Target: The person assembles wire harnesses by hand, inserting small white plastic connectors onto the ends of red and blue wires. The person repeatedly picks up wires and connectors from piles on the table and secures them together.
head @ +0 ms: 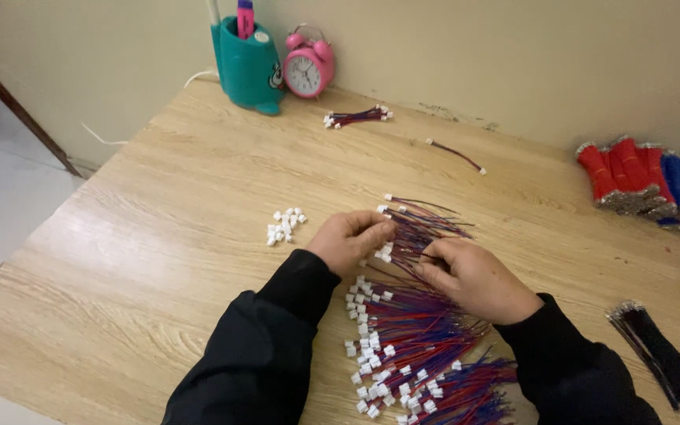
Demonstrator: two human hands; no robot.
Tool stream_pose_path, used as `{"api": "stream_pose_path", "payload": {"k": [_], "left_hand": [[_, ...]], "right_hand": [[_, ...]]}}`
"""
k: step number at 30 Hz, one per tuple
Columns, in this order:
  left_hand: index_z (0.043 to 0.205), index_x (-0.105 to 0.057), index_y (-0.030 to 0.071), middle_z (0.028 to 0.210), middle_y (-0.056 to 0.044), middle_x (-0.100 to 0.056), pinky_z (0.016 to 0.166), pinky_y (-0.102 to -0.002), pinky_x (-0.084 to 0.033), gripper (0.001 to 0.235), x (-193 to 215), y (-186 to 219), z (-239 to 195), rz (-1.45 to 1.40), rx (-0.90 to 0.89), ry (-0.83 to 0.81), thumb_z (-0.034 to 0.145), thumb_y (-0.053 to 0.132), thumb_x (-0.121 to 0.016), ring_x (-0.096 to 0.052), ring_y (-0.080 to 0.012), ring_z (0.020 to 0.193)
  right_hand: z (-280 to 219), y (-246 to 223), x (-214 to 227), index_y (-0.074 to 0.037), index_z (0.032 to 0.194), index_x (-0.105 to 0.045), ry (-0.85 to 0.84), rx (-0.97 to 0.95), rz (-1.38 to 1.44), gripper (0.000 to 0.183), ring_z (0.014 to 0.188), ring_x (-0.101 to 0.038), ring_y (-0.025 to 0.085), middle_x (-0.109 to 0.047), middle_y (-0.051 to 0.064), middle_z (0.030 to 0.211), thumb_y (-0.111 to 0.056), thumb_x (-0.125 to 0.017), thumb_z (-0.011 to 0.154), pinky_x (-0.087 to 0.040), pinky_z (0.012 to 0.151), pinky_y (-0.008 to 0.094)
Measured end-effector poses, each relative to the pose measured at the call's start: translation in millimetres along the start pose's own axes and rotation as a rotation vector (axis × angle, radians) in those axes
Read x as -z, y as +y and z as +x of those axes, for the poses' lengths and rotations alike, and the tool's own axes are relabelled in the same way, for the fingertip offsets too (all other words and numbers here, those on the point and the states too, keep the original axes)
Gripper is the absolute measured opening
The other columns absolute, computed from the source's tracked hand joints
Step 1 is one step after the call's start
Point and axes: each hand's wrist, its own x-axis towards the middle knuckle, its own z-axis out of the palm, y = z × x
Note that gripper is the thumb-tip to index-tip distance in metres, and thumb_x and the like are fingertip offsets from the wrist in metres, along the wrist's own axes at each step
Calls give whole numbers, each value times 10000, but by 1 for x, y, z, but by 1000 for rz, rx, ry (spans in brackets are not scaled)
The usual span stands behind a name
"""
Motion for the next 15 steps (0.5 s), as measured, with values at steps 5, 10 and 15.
{"api": "stream_pose_path", "payload": {"k": [5, 10, 15], "left_hand": [[1045, -734, 73, 837, -74, -710, 598, -222, -543, 268, 0, 28, -21, -33, 35, -85, 919, 301, -674, -613, -103, 714], [1050, -715, 17, 815, -110, -698, 615, -208, -553, 238, -1, -6, -7, -112, 35, -147, 863, 163, -740, -661, -125, 736], [1041, -718, -3, 842, -171, -722, 626, -229, -571, 218, 1, 17, -19, -121, 50, -206, 847, 93, -744, -680, -149, 743]], "right_hand": [[-5, 7, -1, -69, 939, -700, 18, -63, 112, 217, 957, -685, 355, -709, 177, 882, -268, -639, 879, -529, 831, 444], [-5, 11, -2, -63, 945, -702, 10, -53, 164, 209, 916, -694, 345, -704, 188, 854, -249, -633, 879, -532, 803, 435], [-4, 21, -7, -42, 1013, -653, -1, -85, 476, 249, 855, -610, 183, -653, 77, 834, -249, -522, 967, -519, 822, 370]]}}
